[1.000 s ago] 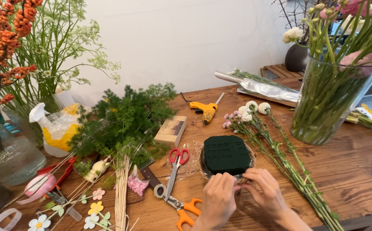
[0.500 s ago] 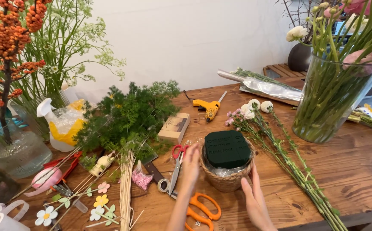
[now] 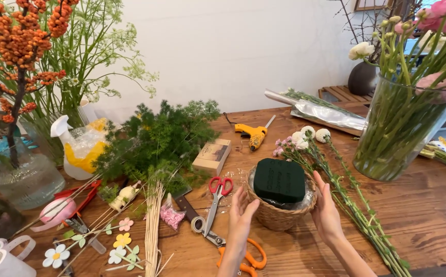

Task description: The person places a block of floral foam into a small woven basket and secures it with clear tape. They then use scissors to cut the stems of several white flowers before inserting them into the foam.

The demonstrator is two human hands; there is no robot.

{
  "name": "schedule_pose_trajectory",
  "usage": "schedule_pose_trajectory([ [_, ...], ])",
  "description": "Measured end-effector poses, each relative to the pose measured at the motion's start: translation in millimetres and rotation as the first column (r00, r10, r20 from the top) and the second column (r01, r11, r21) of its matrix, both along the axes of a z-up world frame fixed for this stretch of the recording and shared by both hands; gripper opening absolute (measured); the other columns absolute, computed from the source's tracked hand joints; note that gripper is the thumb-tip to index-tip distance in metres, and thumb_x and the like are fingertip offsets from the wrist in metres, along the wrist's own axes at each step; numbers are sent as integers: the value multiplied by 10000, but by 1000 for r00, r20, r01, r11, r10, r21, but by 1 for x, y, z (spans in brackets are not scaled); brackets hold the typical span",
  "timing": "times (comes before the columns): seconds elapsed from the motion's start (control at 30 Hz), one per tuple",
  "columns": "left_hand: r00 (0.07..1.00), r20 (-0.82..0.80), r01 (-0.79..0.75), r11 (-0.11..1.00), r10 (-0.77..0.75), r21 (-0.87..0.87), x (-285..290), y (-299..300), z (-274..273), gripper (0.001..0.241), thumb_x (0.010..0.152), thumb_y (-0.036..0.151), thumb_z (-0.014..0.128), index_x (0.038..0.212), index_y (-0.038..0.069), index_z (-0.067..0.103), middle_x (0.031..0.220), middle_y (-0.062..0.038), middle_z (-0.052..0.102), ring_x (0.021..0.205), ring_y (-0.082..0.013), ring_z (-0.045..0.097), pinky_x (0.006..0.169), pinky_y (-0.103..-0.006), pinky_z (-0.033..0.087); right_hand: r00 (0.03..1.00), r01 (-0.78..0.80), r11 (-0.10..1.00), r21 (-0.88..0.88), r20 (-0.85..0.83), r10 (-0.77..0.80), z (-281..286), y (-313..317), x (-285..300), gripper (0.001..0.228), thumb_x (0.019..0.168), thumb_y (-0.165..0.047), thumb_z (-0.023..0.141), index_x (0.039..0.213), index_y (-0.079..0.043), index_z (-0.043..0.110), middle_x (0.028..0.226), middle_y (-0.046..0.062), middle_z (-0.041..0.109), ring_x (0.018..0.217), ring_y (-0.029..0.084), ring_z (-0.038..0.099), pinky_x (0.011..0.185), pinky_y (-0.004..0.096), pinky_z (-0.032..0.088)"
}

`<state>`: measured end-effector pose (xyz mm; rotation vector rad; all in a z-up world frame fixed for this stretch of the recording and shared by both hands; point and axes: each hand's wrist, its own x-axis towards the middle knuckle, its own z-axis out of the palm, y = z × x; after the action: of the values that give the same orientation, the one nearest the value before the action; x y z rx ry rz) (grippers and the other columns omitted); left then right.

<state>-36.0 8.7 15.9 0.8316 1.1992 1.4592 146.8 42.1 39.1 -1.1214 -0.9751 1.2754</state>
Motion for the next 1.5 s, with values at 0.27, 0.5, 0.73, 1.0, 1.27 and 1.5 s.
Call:
schedule_pose_trajectory([
  [0.27, 997, -62, 53, 998, -54, -27, 13, 6, 9, 1059, 712, 355, 766, 1584, 272, 170, 1679, -30, 149, 1534, -231, 195, 1239, -492, 206, 976, 192, 949, 249, 56, -212, -9, 27, -19, 678, 997, -527, 152, 1409, -157, 544, 1466, 62, 556, 1430, 200, 436, 1203, 377, 266],
  [0.5, 995, 104, -8, 998, 15, -69, 27, 0, 29, 978, 735, 157, 632, 1590, 315, 186, 1678, 43, 184, 1522, -161, 243, 1205, -405, 286, 944, 307, 922, 238, -202, -262, -17, 31, -28, 625, 1031, -474, 230, 1253, -69, 651, 1294, 133, 664, 1171, 250, 625, 993, 341, 491],
  [0.73, 991, 12, -131, 989, 132, -70, 30, -3, 34, 935, 646, 134, 569, 1552, 242, 363, 1652, 77, 317, 1489, -140, 336, 1128, -380, 371, 915, 393, 871, 295, -33, -402, -26, 46, -27, 593, 1041, -417, 234, 1129, -37, 681, 1202, 107, 692, 1128, 222, 626, 1019, 329, 431],
  [1.0, 975, -188, 109, 993, -115, -42, 2, 11, 13, 1056, 693, 402, 657, 1584, 245, 111, 1662, -62, 164, 1509, -249, 239, 1205, -489, 265, 994, 75, 996, 39, -79, -72, -9, 38, -3, 752, 837, -670, 232, 1446, -243, 341, 1568, -10, 295, 1428, 225, 320, 1149, 464, 245],
  [1.27, 967, 151, 184, 973, -204, 141, -27, 85, -27, 727, 929, 369, 454, 1572, 122, 222, 1662, -137, 170, 1528, -268, 147, 1233, -470, 105, 776, -384, 923, 27, 552, 307, -57, 44, 35, 1533, 483, -424, 842, 1507, -357, -297, 1623, -85, -372, 1546, 165, -163, 1224, 495, 64],
  [1.5, 971, 179, 161, 987, -158, -4, -5, 91, 11, 573, 1012, 465, 327, 1367, 125, 622, 1360, -114, 662, 1300, -245, 597, 1090, -367, 456, 879, -329, 920, 213, 425, 216, -65, 60, 27, 1532, 467, -207, 921, 1568, -242, -144, 1625, 84, 202, 1478, 254, 291, 1208, 460, 218],
])
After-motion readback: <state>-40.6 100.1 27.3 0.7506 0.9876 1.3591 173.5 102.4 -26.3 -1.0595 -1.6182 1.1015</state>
